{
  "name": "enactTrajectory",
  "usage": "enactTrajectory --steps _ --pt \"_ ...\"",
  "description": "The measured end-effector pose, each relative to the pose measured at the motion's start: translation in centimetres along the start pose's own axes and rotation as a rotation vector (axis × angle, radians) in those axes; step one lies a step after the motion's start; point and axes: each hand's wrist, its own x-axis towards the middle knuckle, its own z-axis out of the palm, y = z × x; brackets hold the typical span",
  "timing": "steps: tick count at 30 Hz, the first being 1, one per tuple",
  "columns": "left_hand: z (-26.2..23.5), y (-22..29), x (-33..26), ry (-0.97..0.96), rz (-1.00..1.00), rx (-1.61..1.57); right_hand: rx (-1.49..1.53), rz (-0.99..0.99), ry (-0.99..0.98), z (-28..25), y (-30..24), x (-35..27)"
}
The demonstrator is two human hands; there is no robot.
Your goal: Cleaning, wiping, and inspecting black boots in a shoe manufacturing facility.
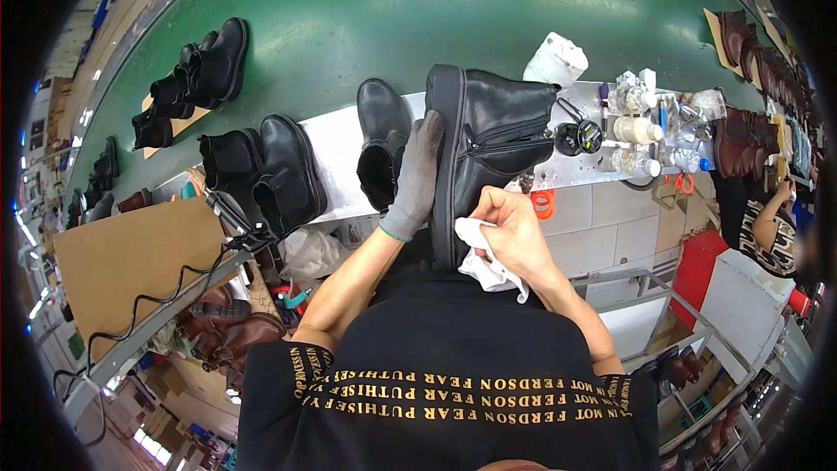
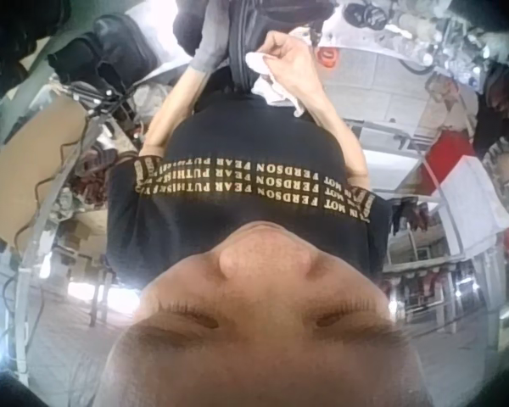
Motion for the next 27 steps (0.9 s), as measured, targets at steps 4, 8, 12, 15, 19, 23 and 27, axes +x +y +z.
enactTrajectory --steps 4,8,12,15,19,23,27 --pt "0.0 -0.2 -0.1 -0.006 0.029 0.020 0.052 -0.059 0.063 0.5 -0.2 0.3" --pt "-0.1 0.3 -0.5 0.066 0.400 0.651 -0.029 -0.025 0.014 0.1 0.2 -0.2" --pt "0.1 1.3 -0.6 0.063 0.260 0.656 0.039 -0.077 0.097 0.2 -0.2 0.6" --pt "-0.1 -1.3 -0.5 0.080 0.137 0.155 -0.066 -0.035 -0.019 0.0 0.5 -0.1" --pt "0.4 0.9 -0.5 0.095 0.268 0.548 0.050 -0.106 0.085 0.3 -0.3 0.5" --pt "0.0 -0.2 -0.4 0.037 -0.011 -0.028 -0.076 -0.020 -0.020 0.0 0.5 -0.4" --pt "0.1 0.7 -0.6 0.070 0.315 0.688 0.027 -0.122 0.085 0.2 0.0 0.4"
